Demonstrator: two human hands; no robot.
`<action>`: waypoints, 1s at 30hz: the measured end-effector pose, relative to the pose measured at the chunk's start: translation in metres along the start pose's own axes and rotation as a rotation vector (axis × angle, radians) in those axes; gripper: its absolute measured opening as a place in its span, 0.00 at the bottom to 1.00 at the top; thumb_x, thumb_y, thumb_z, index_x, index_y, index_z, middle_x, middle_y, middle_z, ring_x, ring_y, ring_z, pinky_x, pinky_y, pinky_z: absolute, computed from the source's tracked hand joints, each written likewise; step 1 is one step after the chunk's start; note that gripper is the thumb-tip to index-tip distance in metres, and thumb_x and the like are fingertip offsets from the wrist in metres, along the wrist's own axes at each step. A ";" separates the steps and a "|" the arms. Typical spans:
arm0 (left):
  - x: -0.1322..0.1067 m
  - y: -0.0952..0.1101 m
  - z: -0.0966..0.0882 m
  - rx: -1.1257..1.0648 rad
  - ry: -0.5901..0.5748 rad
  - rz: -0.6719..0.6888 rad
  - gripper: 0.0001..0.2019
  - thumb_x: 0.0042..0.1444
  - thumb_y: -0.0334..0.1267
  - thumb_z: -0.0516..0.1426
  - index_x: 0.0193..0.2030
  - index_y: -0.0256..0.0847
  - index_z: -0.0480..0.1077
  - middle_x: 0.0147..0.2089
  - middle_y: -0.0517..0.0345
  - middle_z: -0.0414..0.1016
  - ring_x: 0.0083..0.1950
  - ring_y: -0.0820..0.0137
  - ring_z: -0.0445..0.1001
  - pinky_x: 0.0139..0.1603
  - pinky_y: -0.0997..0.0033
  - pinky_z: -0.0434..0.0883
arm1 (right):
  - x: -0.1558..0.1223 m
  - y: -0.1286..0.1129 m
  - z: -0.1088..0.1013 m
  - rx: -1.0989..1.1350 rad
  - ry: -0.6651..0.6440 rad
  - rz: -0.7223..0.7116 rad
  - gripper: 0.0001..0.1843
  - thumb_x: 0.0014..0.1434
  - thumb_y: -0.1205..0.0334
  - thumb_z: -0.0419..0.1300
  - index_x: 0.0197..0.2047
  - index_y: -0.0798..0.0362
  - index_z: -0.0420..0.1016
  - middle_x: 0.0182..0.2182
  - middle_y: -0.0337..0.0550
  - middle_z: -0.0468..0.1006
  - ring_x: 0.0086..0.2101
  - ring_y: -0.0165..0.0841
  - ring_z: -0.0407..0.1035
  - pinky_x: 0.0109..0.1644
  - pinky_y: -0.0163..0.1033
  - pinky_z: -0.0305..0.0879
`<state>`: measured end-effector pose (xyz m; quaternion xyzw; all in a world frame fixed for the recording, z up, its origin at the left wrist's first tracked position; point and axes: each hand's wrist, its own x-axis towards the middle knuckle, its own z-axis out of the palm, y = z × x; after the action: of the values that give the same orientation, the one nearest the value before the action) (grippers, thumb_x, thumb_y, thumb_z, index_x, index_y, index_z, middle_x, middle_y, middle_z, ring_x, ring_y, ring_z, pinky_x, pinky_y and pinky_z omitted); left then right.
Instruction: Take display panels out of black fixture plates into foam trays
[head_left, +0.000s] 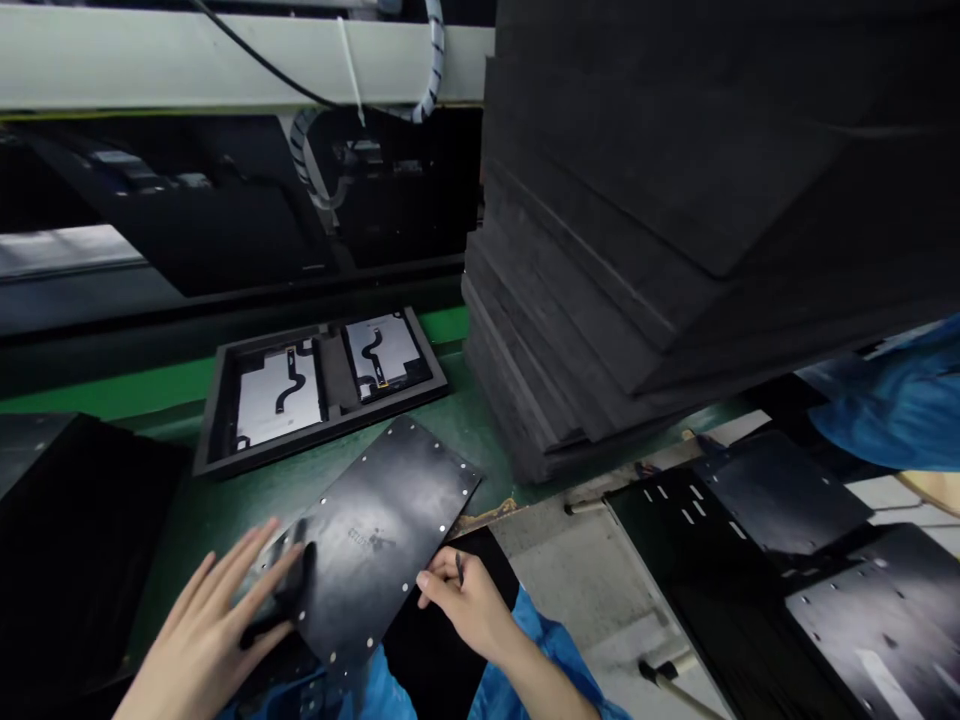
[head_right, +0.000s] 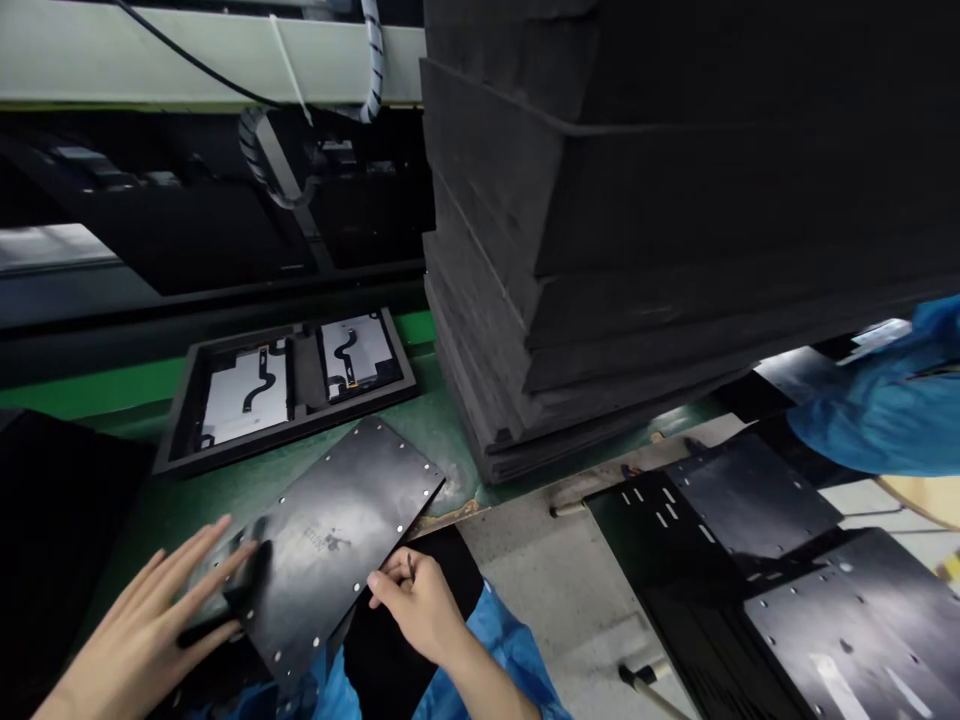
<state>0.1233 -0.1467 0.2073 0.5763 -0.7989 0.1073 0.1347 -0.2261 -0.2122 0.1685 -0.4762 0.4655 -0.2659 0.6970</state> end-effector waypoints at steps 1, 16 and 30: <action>-0.004 -0.001 -0.005 -0.041 -0.002 -0.062 0.39 0.69 0.48 0.56 0.85 0.62 0.51 0.83 0.49 0.58 0.72 0.39 0.74 0.69 0.29 0.76 | -0.001 0.002 0.002 0.003 -0.009 0.000 0.20 0.66 0.43 0.68 0.42 0.54 0.79 0.33 0.44 0.85 0.36 0.36 0.78 0.43 0.39 0.68; -0.026 0.160 0.038 -0.423 0.199 -0.982 0.15 0.72 0.55 0.57 0.39 0.49 0.64 0.31 0.60 0.68 0.31 0.64 0.72 0.32 0.62 0.76 | 0.012 -0.003 -0.014 -0.127 0.016 -0.016 0.25 0.67 0.35 0.63 0.39 0.52 0.76 0.30 0.40 0.77 0.35 0.36 0.74 0.45 0.42 0.68; 0.075 0.163 0.067 -0.100 -0.081 -0.365 0.41 0.70 0.41 0.61 0.86 0.55 0.50 0.86 0.42 0.44 0.85 0.28 0.37 0.71 0.01 0.37 | -0.002 -0.006 -0.043 -0.128 0.139 -0.048 0.37 0.71 0.31 0.54 0.65 0.52 0.76 0.35 0.42 0.79 0.31 0.33 0.70 0.35 0.39 0.67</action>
<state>-0.0604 -0.1846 0.1669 0.7082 -0.6901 0.0179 0.1479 -0.2654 -0.2314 0.1698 -0.5113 0.5173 -0.2846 0.6245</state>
